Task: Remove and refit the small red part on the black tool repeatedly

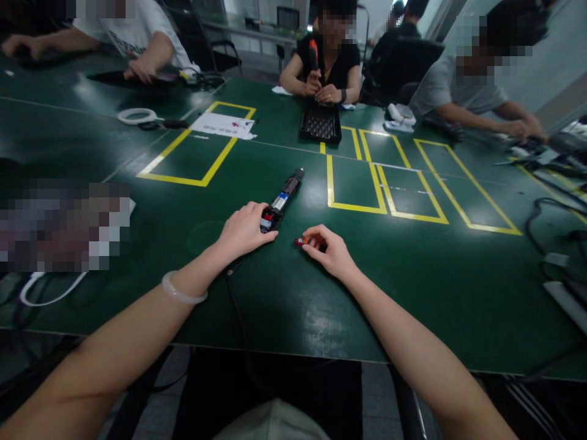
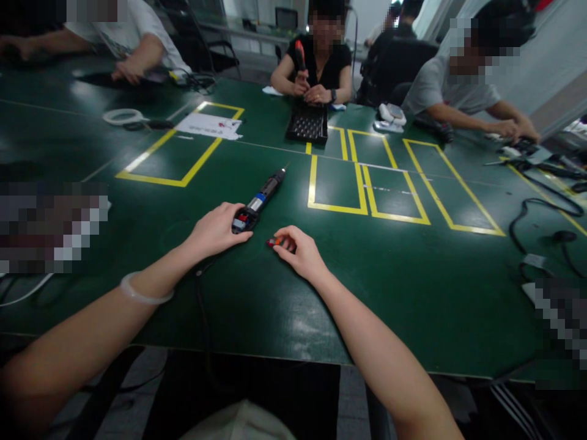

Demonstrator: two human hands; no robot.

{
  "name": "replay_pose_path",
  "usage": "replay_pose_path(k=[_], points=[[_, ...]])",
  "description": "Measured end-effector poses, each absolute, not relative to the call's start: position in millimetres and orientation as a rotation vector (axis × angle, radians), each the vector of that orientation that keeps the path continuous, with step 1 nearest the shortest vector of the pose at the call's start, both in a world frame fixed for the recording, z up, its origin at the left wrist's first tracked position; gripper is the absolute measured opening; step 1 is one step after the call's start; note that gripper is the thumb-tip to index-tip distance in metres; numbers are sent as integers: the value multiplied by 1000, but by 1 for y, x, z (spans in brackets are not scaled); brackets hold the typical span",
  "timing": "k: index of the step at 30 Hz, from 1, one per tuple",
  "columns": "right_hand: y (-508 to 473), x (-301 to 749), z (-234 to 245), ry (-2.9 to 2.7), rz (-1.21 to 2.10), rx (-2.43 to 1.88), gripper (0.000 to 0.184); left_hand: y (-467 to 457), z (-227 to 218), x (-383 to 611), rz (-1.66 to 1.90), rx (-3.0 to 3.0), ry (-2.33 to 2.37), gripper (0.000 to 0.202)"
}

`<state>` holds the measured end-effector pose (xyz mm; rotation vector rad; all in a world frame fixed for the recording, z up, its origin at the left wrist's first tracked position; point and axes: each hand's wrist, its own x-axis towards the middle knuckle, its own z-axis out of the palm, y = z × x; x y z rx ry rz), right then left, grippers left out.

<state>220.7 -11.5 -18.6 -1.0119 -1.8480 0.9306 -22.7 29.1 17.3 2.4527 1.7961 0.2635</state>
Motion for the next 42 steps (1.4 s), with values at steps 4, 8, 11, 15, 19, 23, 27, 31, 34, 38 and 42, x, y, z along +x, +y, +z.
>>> replay_pose_path(k=[4,8,11,15,19,23,27,31,34,38,42], points=[[-12,221,-18,-1883,814,-1019,12,14,17,-4,264,2530,1689,62],[-13,221,-16,-1936,731,-1020,7,4,17,5,287,2569,1604,60],[-14,221,-15,-1968,673,-1022,6,1,16,7,294,2574,1571,61],[-14,221,-16,-2029,620,-1044,6,-2,17,10,317,2574,1548,59],[-15,219,-16,-2105,573,-1086,5,-6,17,12,332,2583,1507,56],[-16,218,-15,-2135,538,-1129,4,-8,19,14,318,2593,1488,56],[-16,218,-15,-2123,571,-1086,3,-8,18,14,325,2617,1483,60],[-16,219,-14,-2117,565,-1047,7,-8,17,14,352,2659,1465,62],[-16,220,-14,-2105,570,-1038,9,-9,17,15,358,2660,1475,63],[-16,221,-13,-2089,589,-1029,11,-10,18,18,350,2638,1507,62],[-17,220,-11,-2081,595,-1005,11,-8,19,18,350,2631,1530,56]])
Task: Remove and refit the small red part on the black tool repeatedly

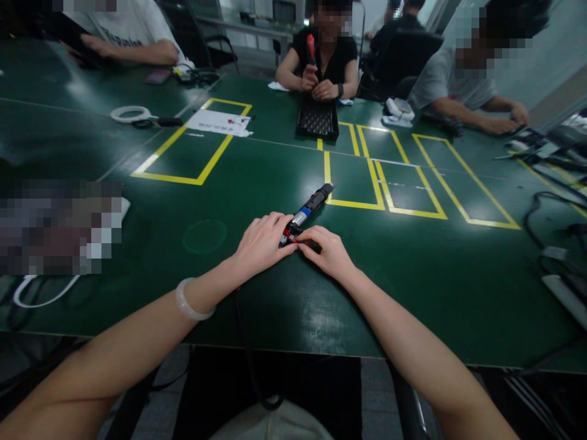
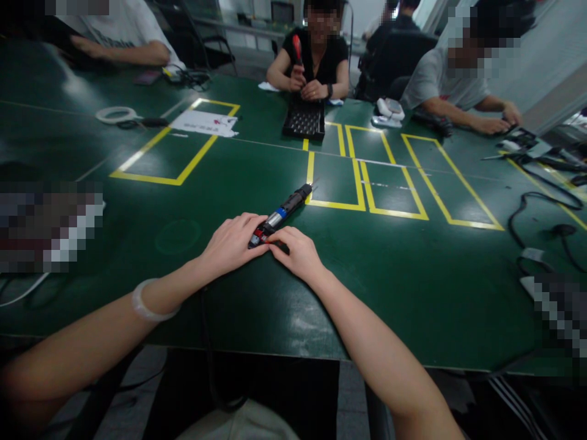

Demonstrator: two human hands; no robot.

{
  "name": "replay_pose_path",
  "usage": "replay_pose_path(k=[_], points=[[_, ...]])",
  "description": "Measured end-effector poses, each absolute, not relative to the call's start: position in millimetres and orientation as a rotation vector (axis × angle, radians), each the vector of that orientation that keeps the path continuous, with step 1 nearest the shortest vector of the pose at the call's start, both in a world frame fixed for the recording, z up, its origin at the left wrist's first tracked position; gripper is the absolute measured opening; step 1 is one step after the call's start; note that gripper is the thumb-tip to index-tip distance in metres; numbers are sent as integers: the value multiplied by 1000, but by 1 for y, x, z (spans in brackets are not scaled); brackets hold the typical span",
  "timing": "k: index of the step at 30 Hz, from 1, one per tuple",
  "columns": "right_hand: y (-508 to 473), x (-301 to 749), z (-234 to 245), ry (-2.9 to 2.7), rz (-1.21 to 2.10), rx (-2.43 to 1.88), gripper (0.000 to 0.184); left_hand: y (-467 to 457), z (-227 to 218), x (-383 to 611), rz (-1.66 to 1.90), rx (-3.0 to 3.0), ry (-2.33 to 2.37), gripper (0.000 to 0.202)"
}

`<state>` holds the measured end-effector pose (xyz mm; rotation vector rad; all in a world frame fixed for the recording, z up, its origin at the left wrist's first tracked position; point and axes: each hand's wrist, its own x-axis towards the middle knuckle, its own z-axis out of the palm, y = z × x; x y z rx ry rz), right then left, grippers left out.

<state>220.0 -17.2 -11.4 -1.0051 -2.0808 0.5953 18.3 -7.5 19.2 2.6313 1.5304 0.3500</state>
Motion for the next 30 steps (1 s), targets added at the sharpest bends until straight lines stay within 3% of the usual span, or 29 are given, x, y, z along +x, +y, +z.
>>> replay_pose_path(k=[15,30], points=[[-17,225,-11,-2110,669,-989,11,10,21,3,265,2721,1678,57],[-17,225,-12,-2108,695,-1006,11,83,22,-135,137,2264,2340,66]])
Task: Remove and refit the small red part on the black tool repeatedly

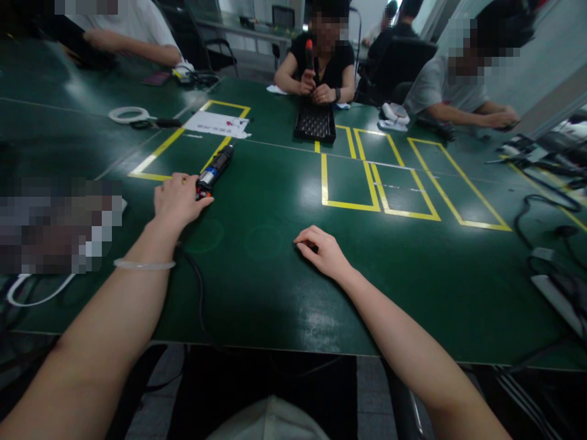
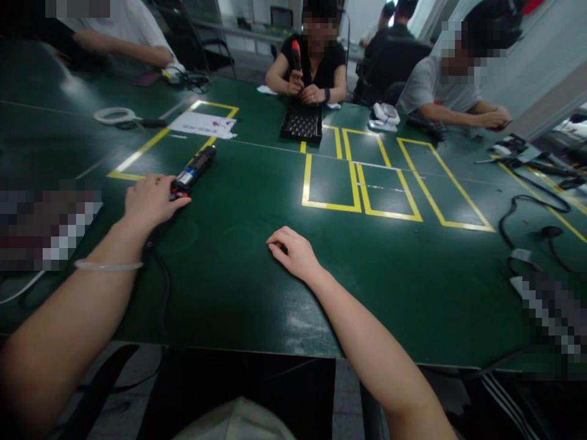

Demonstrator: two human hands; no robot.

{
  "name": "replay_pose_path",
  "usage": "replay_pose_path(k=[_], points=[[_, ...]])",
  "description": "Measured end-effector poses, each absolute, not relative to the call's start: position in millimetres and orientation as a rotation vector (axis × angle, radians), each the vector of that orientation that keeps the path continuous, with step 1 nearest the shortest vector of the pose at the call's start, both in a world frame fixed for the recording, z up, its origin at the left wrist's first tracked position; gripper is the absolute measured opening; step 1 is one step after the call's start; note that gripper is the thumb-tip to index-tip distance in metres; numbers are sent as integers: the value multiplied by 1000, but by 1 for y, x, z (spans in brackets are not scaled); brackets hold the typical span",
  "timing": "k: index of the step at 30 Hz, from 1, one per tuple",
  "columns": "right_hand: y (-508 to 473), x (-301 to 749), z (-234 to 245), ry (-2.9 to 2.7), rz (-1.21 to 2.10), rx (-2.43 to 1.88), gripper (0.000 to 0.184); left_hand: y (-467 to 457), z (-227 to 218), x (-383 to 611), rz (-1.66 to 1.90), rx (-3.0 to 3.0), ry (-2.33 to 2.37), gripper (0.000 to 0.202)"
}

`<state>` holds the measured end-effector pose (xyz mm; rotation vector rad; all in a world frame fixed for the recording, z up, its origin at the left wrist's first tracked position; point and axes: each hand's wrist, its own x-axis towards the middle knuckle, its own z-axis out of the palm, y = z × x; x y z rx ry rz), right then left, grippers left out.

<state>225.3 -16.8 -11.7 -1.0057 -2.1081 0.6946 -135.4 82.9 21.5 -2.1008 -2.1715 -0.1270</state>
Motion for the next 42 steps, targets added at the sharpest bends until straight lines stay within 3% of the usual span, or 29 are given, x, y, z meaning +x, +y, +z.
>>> replay_pose_path(k=[12,28,36,42], points=[[-17,225,-11,-2115,713,-1018,11,79,21,-152,-246,-1871,-2226,63],[-16,226,-11,-2118,706,-1030,11,79,27,-145,-298,-1781,-2342,43],[-15,225,-13,-2114,700,-1020,12,76,29,-139,-662,-1852,-2245,35],[-14,225,-12,-2084,727,-1014,12,56,37,-80,-1317,-2646,-2030,32]])
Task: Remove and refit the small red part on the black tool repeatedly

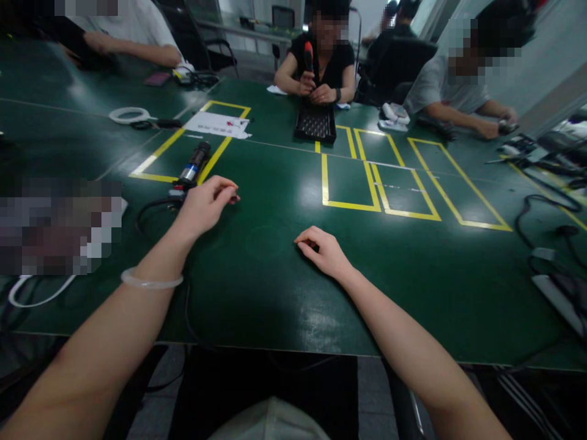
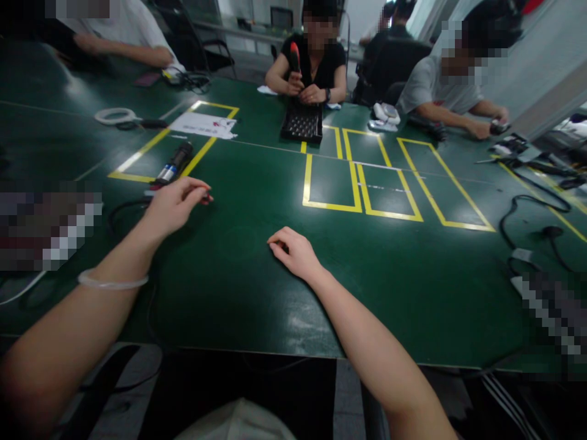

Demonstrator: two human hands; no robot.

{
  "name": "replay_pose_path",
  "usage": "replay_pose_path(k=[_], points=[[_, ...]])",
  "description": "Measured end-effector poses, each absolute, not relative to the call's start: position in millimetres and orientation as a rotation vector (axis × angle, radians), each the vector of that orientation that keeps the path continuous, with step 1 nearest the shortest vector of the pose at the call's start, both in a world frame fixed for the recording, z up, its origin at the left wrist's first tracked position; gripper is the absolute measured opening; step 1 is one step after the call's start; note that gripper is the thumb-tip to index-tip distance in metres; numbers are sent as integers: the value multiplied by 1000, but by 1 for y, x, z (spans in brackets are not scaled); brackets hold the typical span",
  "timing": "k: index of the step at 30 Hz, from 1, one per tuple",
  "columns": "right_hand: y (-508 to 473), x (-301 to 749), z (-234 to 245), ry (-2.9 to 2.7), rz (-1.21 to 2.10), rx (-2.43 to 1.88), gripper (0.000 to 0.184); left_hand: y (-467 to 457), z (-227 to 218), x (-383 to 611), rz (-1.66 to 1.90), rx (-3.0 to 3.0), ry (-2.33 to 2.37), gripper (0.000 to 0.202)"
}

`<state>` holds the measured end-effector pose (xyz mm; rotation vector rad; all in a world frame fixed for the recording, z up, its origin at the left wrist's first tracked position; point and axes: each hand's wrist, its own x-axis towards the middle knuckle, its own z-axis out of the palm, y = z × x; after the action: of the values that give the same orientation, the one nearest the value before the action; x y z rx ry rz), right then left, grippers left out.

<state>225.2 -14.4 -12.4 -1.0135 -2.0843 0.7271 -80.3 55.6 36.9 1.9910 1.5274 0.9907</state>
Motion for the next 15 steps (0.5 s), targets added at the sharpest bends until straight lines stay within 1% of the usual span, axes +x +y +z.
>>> replay_pose_path(k=[2,4,5,7,9,13,15], points=[[-14,224,-12,-2051,766,-1008,11,41,39,-51,894,1954,1300,33],[-15,222,-13,-1982,864,-989,12,25,39,-26,777,1887,1096,39],[-15,221,-14,-1925,938,-971,15,17,39,-16,719,1854,1015,42],[-16,219,-14,-1862,1098,-905,26,7,36,-3,593,1832,888,49],[-17,218,-14,-1833,1203,-860,31,1,32,2,500,1848,824,52],[-19,217,-13,-1833,1280,-865,24,0,26,2,444,1863,797,55],[-20,217,-12,-1802,1311,-863,23,2,25,2,467,1828,817,53]])
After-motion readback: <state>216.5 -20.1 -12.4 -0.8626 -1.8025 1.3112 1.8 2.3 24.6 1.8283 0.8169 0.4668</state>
